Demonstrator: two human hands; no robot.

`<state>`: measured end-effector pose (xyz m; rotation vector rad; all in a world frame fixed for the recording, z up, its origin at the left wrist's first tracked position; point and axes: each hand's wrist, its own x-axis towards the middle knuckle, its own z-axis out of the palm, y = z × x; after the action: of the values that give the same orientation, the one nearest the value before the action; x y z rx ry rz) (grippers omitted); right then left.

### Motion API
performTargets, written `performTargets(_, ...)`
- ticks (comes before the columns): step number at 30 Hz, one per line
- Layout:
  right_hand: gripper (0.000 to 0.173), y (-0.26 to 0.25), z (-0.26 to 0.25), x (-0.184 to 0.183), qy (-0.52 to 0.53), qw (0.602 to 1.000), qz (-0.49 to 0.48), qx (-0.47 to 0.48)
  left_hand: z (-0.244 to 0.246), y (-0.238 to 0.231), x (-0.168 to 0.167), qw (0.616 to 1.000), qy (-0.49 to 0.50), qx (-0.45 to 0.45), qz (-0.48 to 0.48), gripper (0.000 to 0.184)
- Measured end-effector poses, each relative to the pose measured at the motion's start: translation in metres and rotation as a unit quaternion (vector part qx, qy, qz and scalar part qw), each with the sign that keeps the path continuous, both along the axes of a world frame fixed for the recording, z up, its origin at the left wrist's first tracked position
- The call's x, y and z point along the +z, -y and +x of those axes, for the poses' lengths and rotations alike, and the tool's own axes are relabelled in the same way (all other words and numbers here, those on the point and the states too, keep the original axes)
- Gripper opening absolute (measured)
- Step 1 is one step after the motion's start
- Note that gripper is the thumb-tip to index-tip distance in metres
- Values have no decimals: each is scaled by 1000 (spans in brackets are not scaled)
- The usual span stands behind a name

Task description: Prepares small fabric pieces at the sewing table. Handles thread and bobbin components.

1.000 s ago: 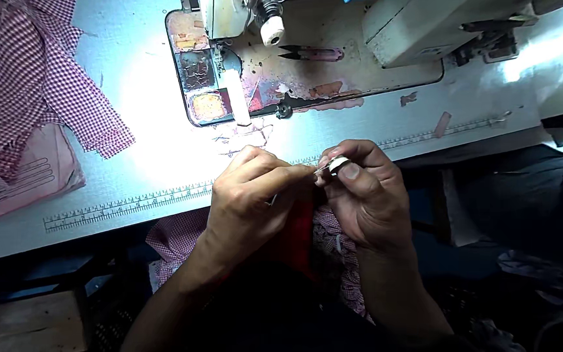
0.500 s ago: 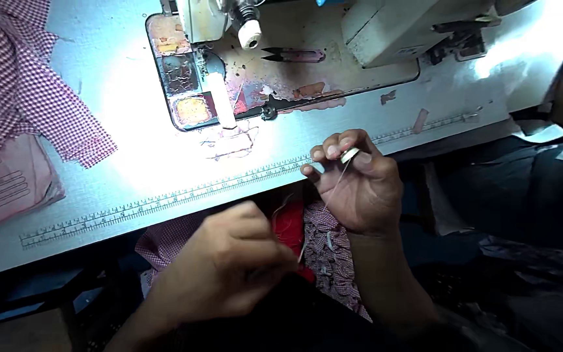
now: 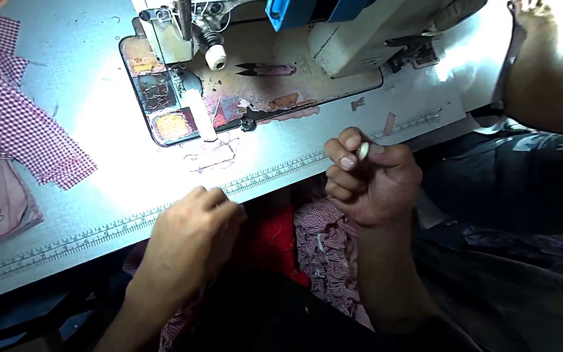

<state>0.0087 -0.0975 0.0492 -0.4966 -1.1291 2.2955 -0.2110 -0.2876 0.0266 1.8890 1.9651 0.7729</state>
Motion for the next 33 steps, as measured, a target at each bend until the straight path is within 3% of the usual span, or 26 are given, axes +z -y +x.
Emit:
performTargets(3, 19, -9, -2, -1, 188, 951, 241, -42, -17, -35, 3, 995, -3, 99, 31, 35)
performTargets(7, 21, -14, -26, -15, 275, 905, 322, -38, -20, -99, -16, 993, 19, 113, 0, 66)
performTargets(12, 21, -25, -63, -37, 255, 908, 328, -55, -18, -126, -34, 993, -46, 104, 2, 25)
performTargets(14, 26, -26, -72, -43, 241, 910, 333, -58, -18, -119, -30, 994, 5, 102, 24, 23)
performTargets(17, 24, -22, -77, -44, 186, 917, 347, -60, -20, -106, -21, 978, 182, 88, 45, 25)
performTargets(20, 23, -10, -73, -33, 173, 912, 368, -58, -22, -95, -15, 929, 361, 67, 43, 33)
performTargets(23, 26, -4, -73, -29, 167, 905, 386, -70, -22, -87, -14, 876, 477, 42, 55, 40)
performTargets(29, 27, 5, -75, -25, 183, 882, 427, -76, -21, -75, -16, 824, 559, 14, 88, 37)
performTargets(33, 25, 7, -71, -14, 224, 817, 527, -60, -20, -61, -15, 807, 584, 46, 77, 34)
